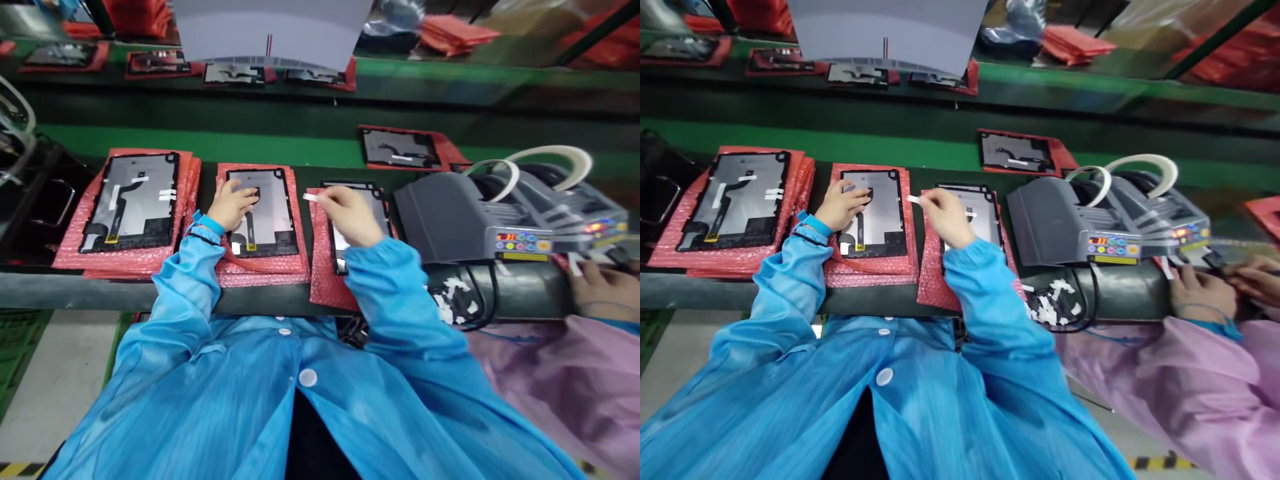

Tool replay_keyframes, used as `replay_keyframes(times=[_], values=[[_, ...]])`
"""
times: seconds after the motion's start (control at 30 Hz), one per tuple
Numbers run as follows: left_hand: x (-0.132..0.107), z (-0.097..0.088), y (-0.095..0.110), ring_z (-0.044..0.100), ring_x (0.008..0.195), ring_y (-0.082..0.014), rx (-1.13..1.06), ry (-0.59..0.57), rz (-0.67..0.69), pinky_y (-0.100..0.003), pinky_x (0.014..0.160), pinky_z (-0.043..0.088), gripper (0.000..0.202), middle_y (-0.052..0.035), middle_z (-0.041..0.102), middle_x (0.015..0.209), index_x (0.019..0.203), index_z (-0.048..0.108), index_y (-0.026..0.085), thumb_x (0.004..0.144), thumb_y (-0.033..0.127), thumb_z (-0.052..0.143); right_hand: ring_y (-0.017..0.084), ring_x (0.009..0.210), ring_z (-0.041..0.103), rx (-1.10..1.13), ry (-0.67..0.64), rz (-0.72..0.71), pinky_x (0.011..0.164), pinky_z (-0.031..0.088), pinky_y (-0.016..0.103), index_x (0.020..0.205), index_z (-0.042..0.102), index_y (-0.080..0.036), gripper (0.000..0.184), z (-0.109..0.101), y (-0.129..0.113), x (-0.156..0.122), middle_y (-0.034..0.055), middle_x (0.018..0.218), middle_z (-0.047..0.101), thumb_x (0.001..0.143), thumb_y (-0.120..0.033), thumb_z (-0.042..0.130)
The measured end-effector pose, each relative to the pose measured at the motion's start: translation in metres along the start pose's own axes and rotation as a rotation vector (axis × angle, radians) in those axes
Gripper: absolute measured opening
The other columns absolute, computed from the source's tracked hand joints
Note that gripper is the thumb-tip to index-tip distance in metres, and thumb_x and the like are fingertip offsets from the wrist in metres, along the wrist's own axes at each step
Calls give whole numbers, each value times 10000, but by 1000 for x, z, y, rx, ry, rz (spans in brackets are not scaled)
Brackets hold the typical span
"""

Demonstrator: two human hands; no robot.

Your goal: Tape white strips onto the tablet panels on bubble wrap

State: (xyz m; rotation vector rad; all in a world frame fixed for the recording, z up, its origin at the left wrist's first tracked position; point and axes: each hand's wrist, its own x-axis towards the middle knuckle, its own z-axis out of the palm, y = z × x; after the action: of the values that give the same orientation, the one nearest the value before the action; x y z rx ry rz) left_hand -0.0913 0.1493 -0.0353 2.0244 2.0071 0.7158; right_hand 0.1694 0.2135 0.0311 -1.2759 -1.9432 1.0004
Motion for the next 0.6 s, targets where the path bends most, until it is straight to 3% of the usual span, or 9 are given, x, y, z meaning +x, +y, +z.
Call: replay_keyframes(times=[0.1,0.2,0.33,0.6], values=[[-2,5,-3,393,1397,-304,2,2,5,-636,1204,123,293,-11,669,1328,1112,730,350,891,271,553,171,789,603,-179,-211,35,847,492,335,719,603,-167,132,58,-23,47,39,770,648,835,-224,574],[-3,6,-3,365,1408,-325,21,-21,-5,-635,1213,87,315,-40,626,1388,1162,733,310,915,287,538,186,837,624,-328,-302,80,867,489,330,788,644,-138,146,91,-31,66,76,843,673,874,-200,543],[-4,7,-2,353,1386,-335,12,-9,4,-636,1204,124,327,-45,609,1407,1187,727,294,936,319,519,217,939,650,-418,-325,42,926,485,351,882,695,-128,173,108,-31,72,110,928,700,887,-185,532],[-6,3,5,337,1391,-346,45,-30,-11,-649,1192,141,340,-52,554,1464,1196,725,294,938,295,505,324,1161,617,-666,-313,18,1003,457,420,1045,713,-49,285,115,-39,75,237,1192,651,914,-168,490]])
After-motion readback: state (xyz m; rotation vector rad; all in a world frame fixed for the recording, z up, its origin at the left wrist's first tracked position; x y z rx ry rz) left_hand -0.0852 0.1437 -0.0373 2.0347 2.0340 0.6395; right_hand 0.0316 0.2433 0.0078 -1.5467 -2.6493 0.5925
